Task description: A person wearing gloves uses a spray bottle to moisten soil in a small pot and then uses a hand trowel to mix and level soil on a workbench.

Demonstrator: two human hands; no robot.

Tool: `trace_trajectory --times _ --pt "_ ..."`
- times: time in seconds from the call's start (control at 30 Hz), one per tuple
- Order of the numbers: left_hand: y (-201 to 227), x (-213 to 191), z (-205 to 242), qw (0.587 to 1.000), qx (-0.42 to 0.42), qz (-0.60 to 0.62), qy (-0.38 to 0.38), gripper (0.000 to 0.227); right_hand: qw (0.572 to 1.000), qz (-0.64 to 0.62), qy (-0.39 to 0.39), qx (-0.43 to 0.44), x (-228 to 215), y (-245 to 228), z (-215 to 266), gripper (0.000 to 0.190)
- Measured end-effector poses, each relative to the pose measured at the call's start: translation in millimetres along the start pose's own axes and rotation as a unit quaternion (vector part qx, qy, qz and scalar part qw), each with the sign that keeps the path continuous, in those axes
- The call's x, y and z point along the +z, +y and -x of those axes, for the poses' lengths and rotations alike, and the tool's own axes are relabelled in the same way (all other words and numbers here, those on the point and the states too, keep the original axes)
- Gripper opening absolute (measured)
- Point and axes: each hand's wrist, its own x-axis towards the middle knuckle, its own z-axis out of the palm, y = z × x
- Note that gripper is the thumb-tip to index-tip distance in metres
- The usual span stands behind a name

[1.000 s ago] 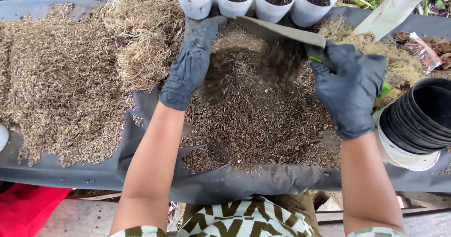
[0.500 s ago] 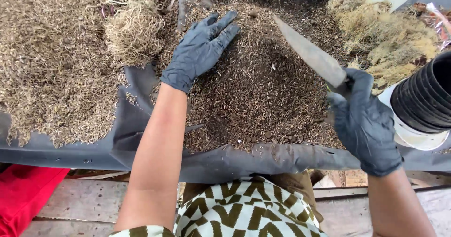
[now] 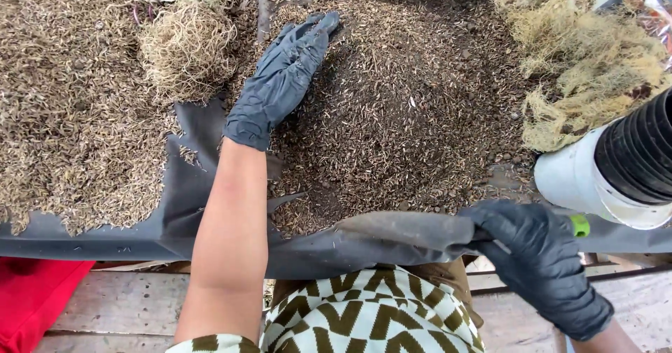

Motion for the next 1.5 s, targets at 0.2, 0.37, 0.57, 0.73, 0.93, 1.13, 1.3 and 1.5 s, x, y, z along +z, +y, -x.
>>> trace_trajectory --times 0.2,0.37,0.57,0.73,0.93,1.13,1.3,1.5 --pt "8.8 -11.5 7.1 0.998 0.057 -0.010 -0.016 0.049 0.986 0.154 -0.028 -0.050 26.6 -15.1 2.4 0.045" --pt "65.4 -38.5 23.6 0.972 -0.166 0.164 0.018 0.110 0.973 0.205 0.071 -0.076 78.5 12.8 26.3 0.076" --pt "59.8 -37.8 25.8 0.980 -0.024 0.198 -0.006 0.106 0.920 0.370 -0.055 0.120 82.4 13.5 -54.3 0.048" --pt "63.6 -38.3 26.7 0.963 -0.119 0.242 0.004 0.118 0.939 0.292 0.174 0.047 52.2 11.2 -98.4 0.007" --pt "70.8 -42.0 26.1 0.960 -0.185 0.207 0.036 0.124 0.966 0.233 0.100 0.052 -32.4 2.7 -99.0 0.035" --pt "66.5 -39.4 25.0 0.969 -0.095 0.228 -0.004 0.101 0.991 0.097 0.044 0.078 -66.0 -0.3 -20.8 0.033" --pt "72.8 -40.8 25.4 0.978 -0.127 0.168 -0.009 0.102 0.959 0.242 -0.021 0.144 -39.0 76.3 96.2 0.054" --pt "75.2 -39.4 25.9 0.981 -0.093 0.168 -0.021 0.111 0.957 0.286 -0.020 0.039 -38.4 73.6 114.0 0.082"
